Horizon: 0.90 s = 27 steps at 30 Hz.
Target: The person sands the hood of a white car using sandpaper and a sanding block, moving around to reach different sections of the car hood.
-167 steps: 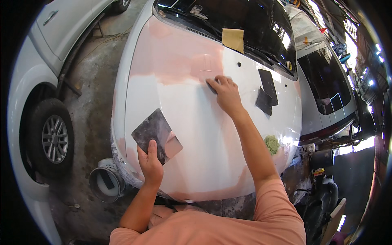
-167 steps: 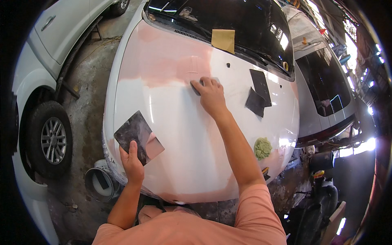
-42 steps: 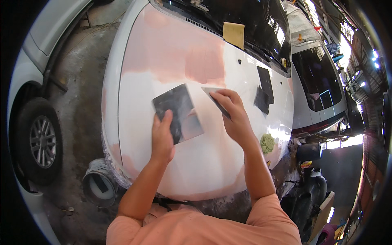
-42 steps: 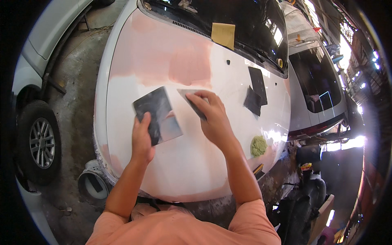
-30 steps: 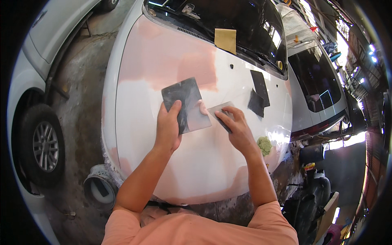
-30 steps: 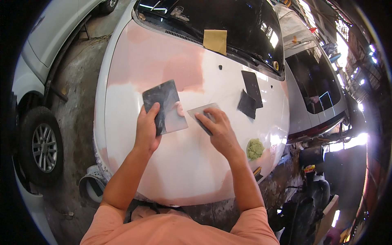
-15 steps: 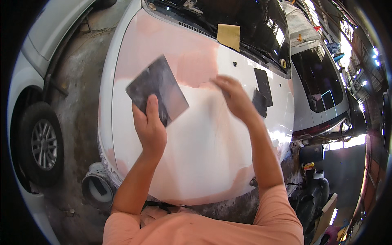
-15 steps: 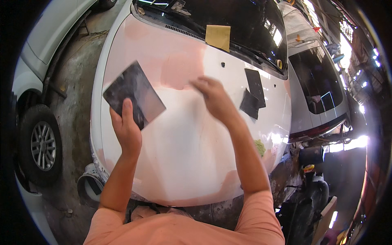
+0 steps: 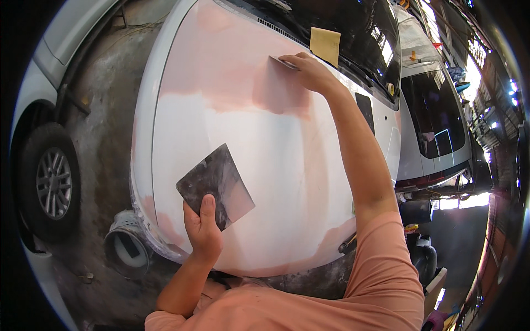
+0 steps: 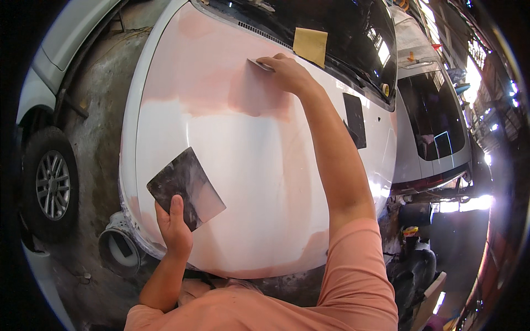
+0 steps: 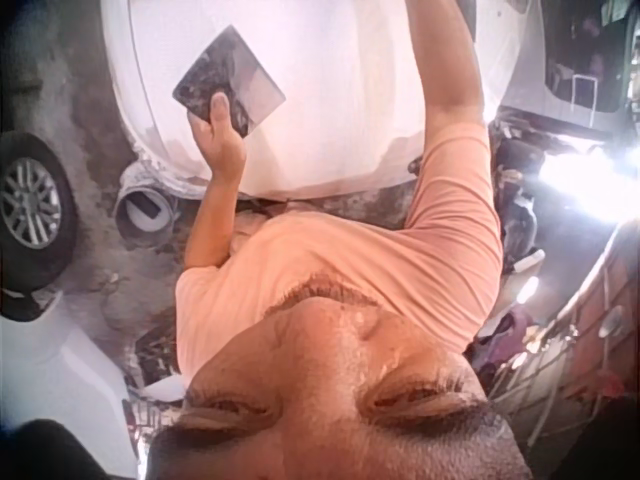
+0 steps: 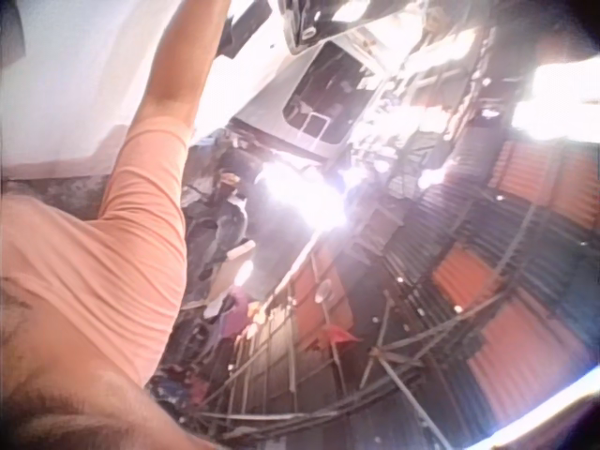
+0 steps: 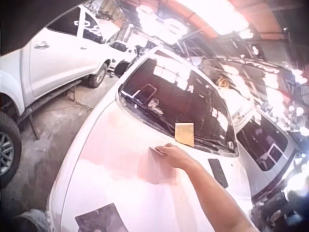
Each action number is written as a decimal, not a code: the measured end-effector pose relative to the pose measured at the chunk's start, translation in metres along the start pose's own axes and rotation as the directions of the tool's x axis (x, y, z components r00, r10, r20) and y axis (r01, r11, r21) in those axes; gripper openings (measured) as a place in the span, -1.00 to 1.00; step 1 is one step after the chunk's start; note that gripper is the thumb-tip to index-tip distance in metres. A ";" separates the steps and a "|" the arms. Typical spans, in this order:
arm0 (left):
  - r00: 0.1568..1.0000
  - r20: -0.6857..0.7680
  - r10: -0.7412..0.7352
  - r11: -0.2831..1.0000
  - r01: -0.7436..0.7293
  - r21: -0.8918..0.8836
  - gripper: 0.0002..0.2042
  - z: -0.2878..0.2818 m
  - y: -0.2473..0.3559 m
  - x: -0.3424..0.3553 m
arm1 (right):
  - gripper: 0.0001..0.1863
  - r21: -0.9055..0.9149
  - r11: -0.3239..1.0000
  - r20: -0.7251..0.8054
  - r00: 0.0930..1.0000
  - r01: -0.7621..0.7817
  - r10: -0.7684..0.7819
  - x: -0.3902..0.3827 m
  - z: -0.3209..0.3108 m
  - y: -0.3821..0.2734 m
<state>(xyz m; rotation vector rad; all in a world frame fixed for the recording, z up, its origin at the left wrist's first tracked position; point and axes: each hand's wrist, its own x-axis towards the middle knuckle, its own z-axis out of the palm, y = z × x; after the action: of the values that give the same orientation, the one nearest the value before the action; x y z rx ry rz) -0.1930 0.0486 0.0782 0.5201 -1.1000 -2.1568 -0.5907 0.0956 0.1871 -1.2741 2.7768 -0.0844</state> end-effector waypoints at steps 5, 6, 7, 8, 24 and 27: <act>0.999 0.014 -0.052 0.998 0.052 -0.023 -0.67 -0.003 -0.008 -0.006 | -0.43 0.070 0.997 0.006 1.000 0.011 -0.011 -0.023 0.010 0.004; 0.998 0.000 -0.060 0.997 0.060 -0.041 -0.68 0.001 -0.007 -0.006 | -0.43 0.043 0.998 -0.009 0.999 0.051 -0.051 -0.033 0.016 0.002; 0.997 -0.013 -0.070 0.996 0.069 -0.059 -0.69 0.003 -0.006 -0.007 | -0.43 0.016 0.996 -0.023 0.996 0.090 -0.090 -0.047 0.023 0.000; 0.997 -0.007 -0.072 0.996 0.072 -0.056 -0.69 0.002 -0.006 -0.007 | -0.50 -0.031 0.991 -0.119 0.984 0.131 -0.134 -0.066 0.032 -0.007; 0.997 0.009 -0.080 0.995 0.080 0.065 -0.66 -0.013 -0.009 -0.013 | -0.39 0.004 1.000 -0.088 0.996 -0.006 0.007 -0.017 0.000 0.033; 0.997 -0.025 -0.080 0.995 0.081 0.065 -0.68 -0.013 -0.005 -0.013 | -0.38 -0.012 0.999 -0.017 0.999 -0.039 0.039 0.002 -0.002 0.031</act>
<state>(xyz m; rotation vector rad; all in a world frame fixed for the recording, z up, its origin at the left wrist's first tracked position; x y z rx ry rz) -0.1780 0.0528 0.0671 0.6268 -1.1588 -2.1843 -0.6154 0.1145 0.1863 -1.2270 2.8194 -0.0752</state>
